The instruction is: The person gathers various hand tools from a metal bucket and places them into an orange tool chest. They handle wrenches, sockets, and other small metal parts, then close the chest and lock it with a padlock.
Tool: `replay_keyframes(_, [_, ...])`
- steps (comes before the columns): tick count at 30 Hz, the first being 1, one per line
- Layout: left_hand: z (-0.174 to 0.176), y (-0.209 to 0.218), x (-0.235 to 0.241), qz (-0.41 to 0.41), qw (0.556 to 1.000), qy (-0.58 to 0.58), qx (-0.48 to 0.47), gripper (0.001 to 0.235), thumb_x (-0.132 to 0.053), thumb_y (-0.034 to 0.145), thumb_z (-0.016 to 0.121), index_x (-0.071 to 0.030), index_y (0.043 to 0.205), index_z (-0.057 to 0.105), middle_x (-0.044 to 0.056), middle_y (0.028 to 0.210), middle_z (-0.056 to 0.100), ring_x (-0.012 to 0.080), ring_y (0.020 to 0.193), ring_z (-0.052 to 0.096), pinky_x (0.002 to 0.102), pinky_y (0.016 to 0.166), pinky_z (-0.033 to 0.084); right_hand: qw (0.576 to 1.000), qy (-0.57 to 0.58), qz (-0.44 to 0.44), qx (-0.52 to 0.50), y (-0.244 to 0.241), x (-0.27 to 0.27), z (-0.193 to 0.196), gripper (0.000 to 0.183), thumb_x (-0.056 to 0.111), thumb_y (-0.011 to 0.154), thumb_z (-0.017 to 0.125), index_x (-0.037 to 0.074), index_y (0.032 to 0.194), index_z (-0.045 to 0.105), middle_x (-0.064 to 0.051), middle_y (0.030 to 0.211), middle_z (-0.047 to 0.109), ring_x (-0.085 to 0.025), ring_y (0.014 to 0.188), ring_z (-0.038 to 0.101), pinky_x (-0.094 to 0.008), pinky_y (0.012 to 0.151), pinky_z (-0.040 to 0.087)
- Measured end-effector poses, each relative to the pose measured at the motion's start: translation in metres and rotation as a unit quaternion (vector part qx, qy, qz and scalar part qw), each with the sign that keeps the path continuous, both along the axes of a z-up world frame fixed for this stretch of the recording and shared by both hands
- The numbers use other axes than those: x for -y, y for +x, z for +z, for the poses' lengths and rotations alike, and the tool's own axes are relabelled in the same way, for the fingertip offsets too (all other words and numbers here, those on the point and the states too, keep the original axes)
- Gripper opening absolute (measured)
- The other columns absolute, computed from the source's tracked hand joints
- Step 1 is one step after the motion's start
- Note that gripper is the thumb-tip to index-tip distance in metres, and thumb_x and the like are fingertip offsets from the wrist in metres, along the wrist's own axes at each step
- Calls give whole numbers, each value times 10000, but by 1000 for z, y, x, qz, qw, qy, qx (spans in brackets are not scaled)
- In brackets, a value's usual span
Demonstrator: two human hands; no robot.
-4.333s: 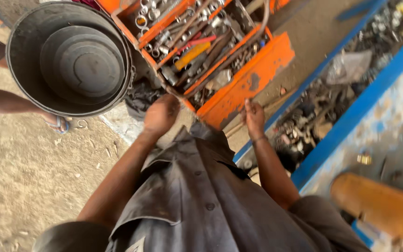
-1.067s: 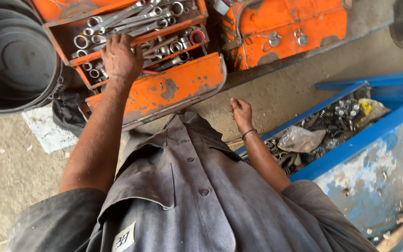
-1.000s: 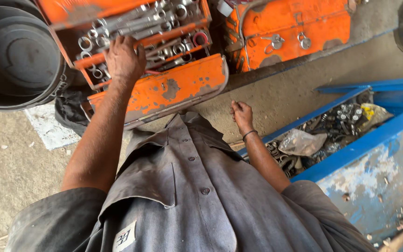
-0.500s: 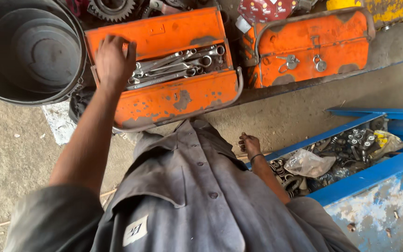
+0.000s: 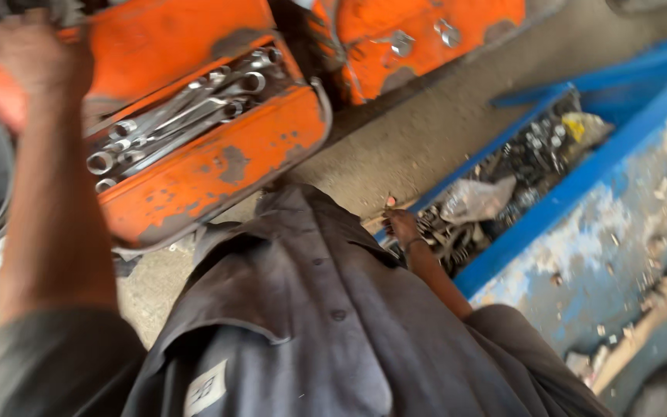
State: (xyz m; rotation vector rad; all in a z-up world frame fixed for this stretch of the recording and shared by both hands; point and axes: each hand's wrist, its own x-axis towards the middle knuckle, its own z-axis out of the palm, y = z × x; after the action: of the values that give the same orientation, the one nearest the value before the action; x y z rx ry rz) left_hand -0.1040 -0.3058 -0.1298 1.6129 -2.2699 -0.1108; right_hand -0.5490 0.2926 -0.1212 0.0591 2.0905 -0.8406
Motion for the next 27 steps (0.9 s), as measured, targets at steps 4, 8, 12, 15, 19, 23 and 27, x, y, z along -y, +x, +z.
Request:
replay_keyframes(4, [47,37,-91,-70,993,31,-90,333,-342,1120,526,-52,1201,667,145,1200,659,326,1127,611,510,962,488,998,60,14,-10,9,2,-12,350,335,988,652,-9,986,717,-77,775,691,-178,584,576,-325,541,512])
replay_keyframes(8, [70,22,-197,-82,983,-136,94,347,-423,1061,668,-122,1232,642,80,1184,613,276,1176,594,570,1074,443,999,25,30,14,4,22,-31,298,289,1002,642,-5,958,671,-76,768,643,-166,591,554,-329,522,486])
replay_keyframes(12, [72,-10,-274,-84,987,129,-44,655,-518,1005,706,-67,1463,580,220,1523,478,429,1385,422,612,1103,352,992,-97,49,-56,-15,62,-31,167,159,945,562,70,900,696,-56,733,654,-128,570,561,-290,488,458])
replay_keyframes(15, [85,-11,-289,-96,989,116,0,882,-550,946,722,-22,1594,440,236,1643,361,415,1493,307,622,1167,285,944,-231,59,-230,-19,121,8,353,336,1081,613,74,846,587,25,697,524,-72,570,430,-254,490,332])
replay_keyframes(19, [103,-11,-283,-106,975,193,21,1051,-580,880,722,-16,1644,271,257,1683,231,418,1541,187,631,1215,205,827,-392,100,-390,9,210,84,381,361,1141,583,50,922,592,33,806,570,-58,722,483,-250,622,407])
replay_keyframes(23, [108,-15,-285,-106,972,210,26,1075,-597,883,709,-30,1652,217,267,1685,187,433,1546,146,627,1214,167,786,-479,272,-280,74,300,118,332,347,1069,606,46,1189,681,-37,1059,716,-116,924,653,-271,768,521])
replay_keyframes(27, [107,-8,-283,-108,969,217,37,1105,-627,839,702,-56,1637,194,242,1678,158,412,1542,125,606,1217,141,626,-406,544,-385,162,383,109,360,429,1114,597,104,1159,747,-51,1102,719,-183,1026,705,-343,908,575])
